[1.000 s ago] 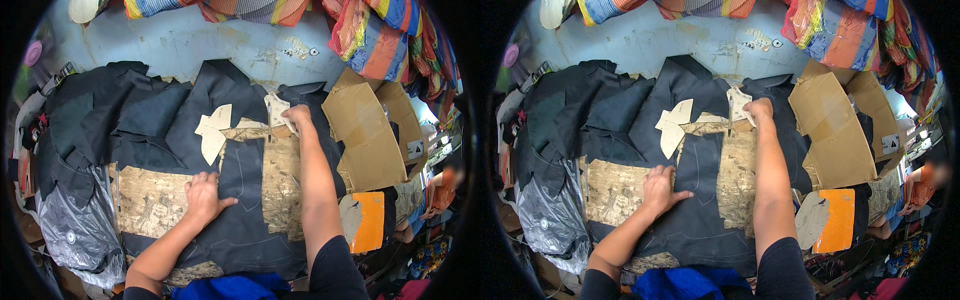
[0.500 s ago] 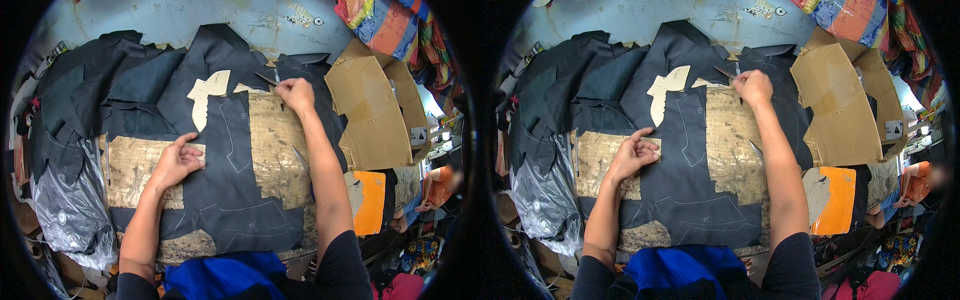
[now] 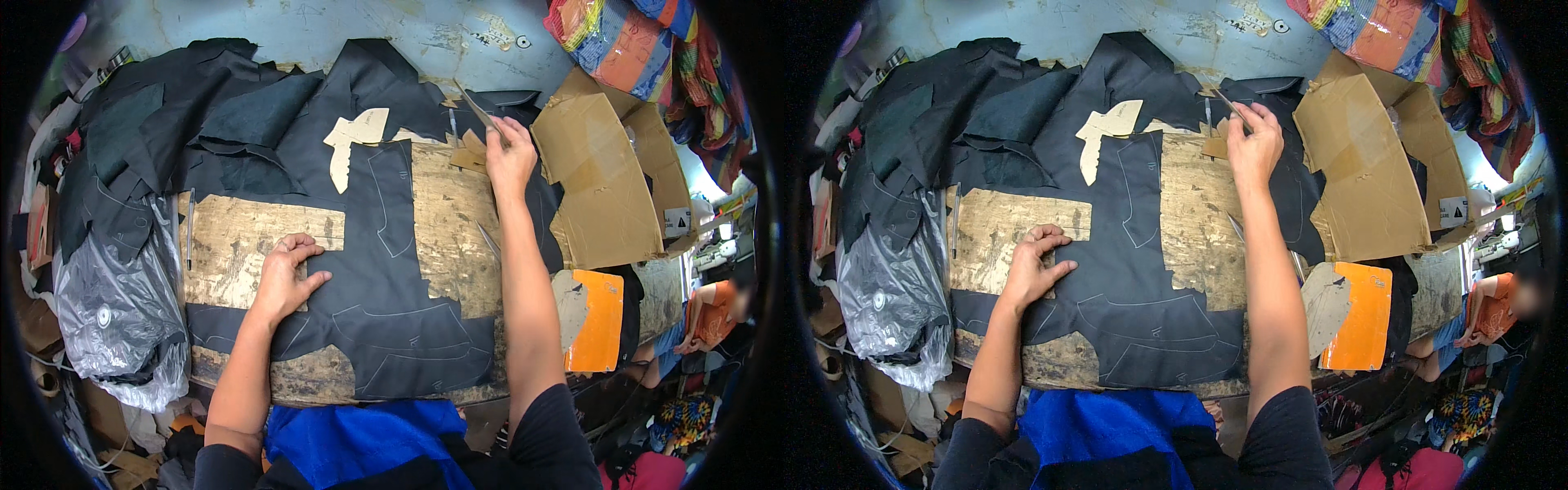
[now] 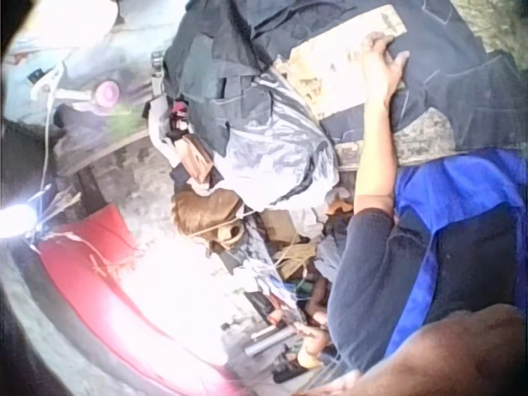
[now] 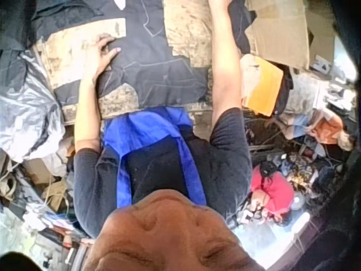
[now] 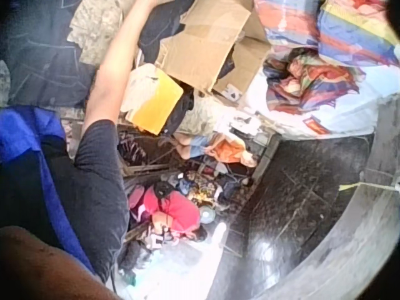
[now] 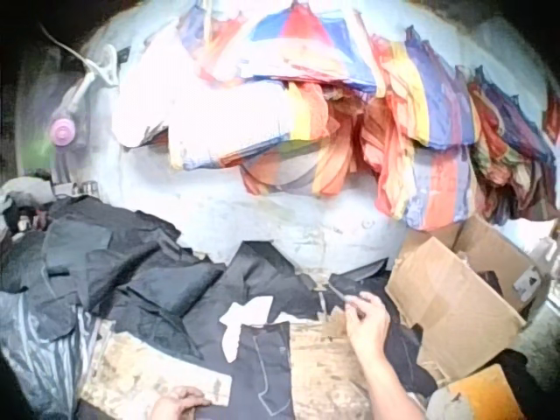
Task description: The person traces patterns onto black fabric using cardboard templates and a white marker, then cuts the fabric with scissors. The person repeatedly places templates, marks outlines, and cuts out fabric pieces on a cluttered work table.
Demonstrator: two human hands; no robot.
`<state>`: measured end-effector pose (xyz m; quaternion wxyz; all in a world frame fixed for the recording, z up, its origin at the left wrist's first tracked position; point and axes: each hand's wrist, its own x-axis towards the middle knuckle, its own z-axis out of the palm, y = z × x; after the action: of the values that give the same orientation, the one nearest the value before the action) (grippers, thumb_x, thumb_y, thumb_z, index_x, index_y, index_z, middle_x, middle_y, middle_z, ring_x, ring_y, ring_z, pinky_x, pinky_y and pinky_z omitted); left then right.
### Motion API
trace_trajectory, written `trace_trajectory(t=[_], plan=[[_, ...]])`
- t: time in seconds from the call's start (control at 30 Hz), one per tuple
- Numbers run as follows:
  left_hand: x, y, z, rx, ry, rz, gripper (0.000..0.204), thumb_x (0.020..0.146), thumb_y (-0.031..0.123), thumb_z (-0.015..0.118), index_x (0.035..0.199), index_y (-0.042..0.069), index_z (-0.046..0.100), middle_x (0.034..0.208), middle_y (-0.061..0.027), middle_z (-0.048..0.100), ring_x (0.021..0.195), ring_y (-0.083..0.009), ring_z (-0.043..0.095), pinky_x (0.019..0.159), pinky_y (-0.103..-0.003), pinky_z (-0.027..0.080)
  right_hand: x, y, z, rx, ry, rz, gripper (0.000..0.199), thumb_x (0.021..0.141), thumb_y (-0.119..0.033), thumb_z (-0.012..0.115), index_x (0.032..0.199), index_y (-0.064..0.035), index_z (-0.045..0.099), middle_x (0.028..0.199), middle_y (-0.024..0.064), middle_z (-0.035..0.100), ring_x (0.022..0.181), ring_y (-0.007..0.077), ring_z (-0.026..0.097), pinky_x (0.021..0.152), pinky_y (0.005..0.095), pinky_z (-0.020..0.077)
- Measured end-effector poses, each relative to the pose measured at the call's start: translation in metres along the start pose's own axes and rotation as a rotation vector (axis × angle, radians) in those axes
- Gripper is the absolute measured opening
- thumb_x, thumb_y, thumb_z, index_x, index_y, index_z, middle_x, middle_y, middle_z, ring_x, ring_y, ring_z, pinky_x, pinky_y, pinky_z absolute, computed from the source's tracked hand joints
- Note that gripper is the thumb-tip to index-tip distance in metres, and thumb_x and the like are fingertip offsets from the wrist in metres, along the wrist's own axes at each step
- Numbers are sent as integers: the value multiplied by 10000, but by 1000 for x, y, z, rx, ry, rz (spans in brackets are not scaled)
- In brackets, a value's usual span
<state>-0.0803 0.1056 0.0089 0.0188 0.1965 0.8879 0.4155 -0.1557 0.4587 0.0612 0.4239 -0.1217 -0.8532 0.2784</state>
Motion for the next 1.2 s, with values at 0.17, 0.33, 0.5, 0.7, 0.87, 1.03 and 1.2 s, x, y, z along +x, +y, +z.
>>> trace_trajectory(t=[0.17,0.33,0.5,0.7,0.87,1.03,1.2], plan=[[2,-8,-9,-168,-44,-18,267,748,16,653,1014,-13,661,1034,-156,634,994,-297,595,863,-340,468,-86,-47,-30,645,-585,299,315,806,-3,635,1119,12,596,1016,81,652,877,114,604,763,257,502],[0,2,-7,-147,14,28,252,834,117,616,1050,-9,654,1035,-189,627,972,-331,587,859,-362,459,-148,-79,-16,530,-1024,358,288,763,-61,682,1034,14,618,938,101,664,864,163,634,779,281,500],[-6,7,-12,221,-122,90,422,661,331,782,1052,186,714,1170,-104,546,1117,-278,453,964,-407,331,-150,-73,-43,219,-771,136,422,645,-129,774,1026,-10,638,971,147,610,952,301,581,846,380,469],[-5,3,-11,206,-80,92,422,617,345,805,997,176,734,1167,-104,550,1101,-281,463,973,-425,314,-161,-59,-54,106,-740,45,497,577,-133,842,1015,-13,643,980,110,599,934,241,595,807,324,489],[-6,7,-1,196,-67,66,419,607,350,808,983,179,739,1161,-98,553,1098,-276,458,956,-429,304,-162,-53,-56,165,-764,11,505,597,-162,828,1043,-11,645,1028,118,583,994,269,568,877,344,460],[-5,10,2,233,-58,67,421,595,368,811,970,189,743,1149,-98,557,1100,-271,455,931,-430,296,-163,-54,-59,100,-813,-77,567,598,-211,823,1104,-25,645,1130,126,544,1071,277,520,904,347,448],[-8,16,2,276,-68,127,513,553,368,833,1010,163,721,1184,-98,534,1136,-272,433,946,-427,287,-163,-56,-60,98,-853,-50,573,585,-222,816,1107,-48,654,1183,121,517,1119,283,480,952,371,415]])
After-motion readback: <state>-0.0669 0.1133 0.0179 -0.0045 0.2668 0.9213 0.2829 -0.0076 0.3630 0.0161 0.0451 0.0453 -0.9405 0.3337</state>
